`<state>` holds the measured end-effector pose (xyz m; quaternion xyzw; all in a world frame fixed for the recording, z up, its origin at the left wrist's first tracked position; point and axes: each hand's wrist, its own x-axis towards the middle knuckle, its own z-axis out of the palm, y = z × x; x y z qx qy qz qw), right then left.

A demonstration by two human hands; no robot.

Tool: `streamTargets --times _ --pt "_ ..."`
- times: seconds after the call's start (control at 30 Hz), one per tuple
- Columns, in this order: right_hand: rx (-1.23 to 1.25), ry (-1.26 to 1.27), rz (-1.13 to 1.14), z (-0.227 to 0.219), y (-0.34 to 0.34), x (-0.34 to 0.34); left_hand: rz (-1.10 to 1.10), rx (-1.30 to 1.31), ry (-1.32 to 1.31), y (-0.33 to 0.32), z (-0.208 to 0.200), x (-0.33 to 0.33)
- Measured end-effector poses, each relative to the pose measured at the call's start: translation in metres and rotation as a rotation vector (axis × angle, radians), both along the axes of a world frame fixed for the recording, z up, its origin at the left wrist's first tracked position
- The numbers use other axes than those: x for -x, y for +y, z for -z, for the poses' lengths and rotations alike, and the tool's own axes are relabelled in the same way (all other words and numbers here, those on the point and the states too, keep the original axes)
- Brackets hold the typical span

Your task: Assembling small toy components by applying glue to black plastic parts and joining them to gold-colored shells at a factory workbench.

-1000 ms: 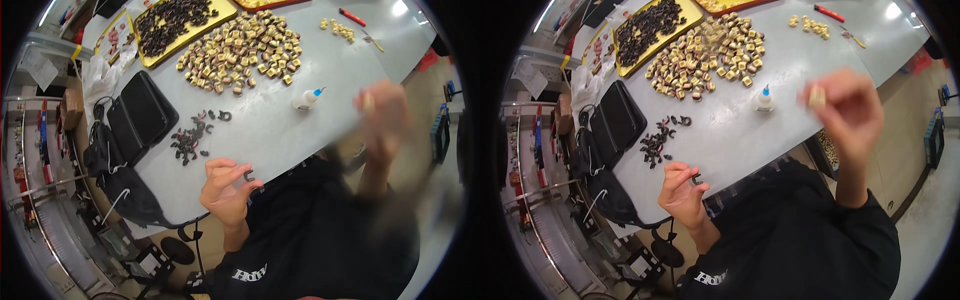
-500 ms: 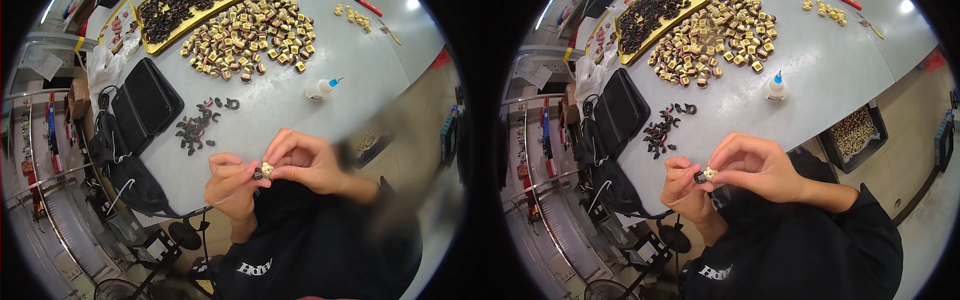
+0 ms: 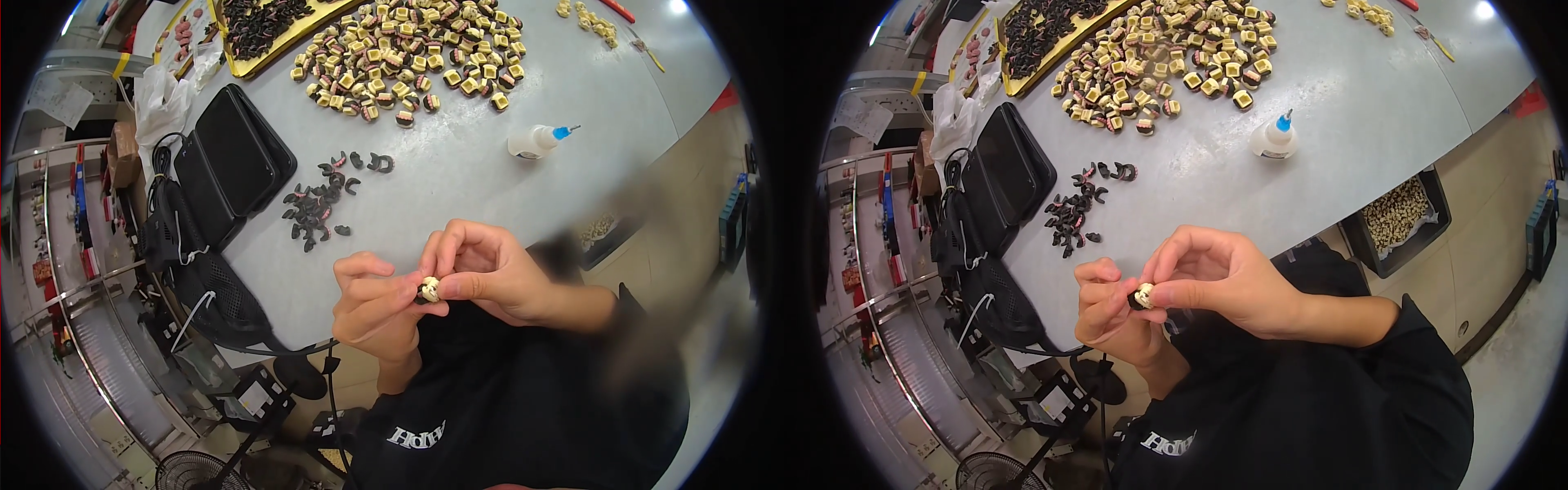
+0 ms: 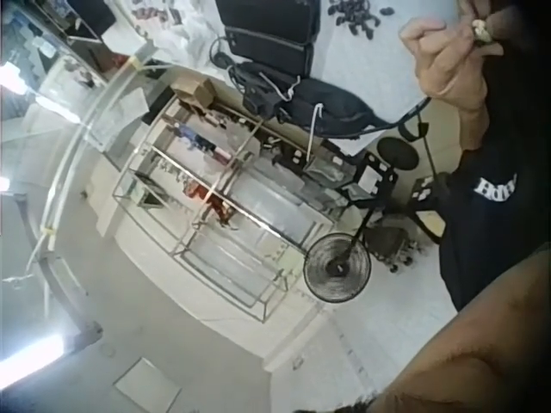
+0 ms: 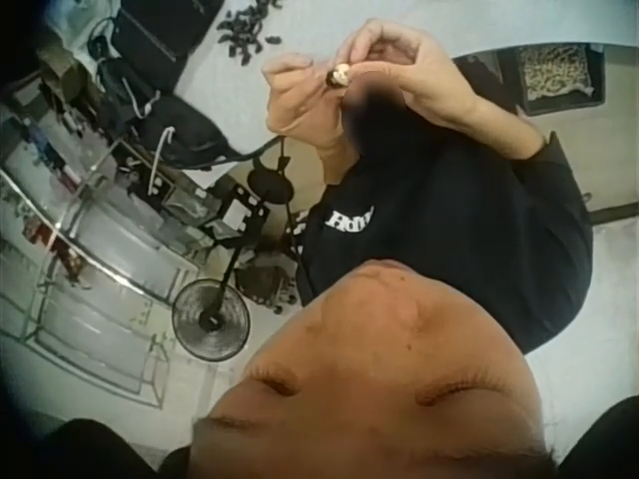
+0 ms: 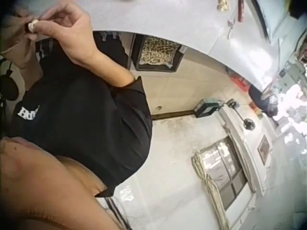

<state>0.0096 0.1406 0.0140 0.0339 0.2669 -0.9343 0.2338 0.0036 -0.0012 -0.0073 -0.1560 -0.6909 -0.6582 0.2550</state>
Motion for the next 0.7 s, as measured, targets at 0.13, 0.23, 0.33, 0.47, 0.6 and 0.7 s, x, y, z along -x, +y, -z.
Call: streamTargets --times 0.13,0.23,0.33,0.47,0.6,0.7 --pt "0.042 -0.054 -0.077 0.003 0.001 0.000 -0.049 0.061 0.020 0.000 0.000 -0.002" --pt "-0.007 -0.060 -0.173 0.001 0.009 0.008 -0.075 0.175 0.050 0.000 0.000 -0.001" --pt "-0.120 -0.067 -0.287 -0.005 0.018 0.016 -0.096 0.291 0.085 -0.003 0.001 -0.002" --pt "-0.167 0.027 -0.305 -0.006 0.025 0.017 -0.146 0.348 0.089 0.003 -0.001 -0.005" --pt "-0.148 0.118 -0.219 -0.003 0.026 0.014 -0.177 0.251 0.093 0.002 0.003 -0.004" --pt "-0.067 0.147 -0.094 -0.001 0.025 0.012 -0.190 0.194 0.090 0.003 0.003 -0.003"
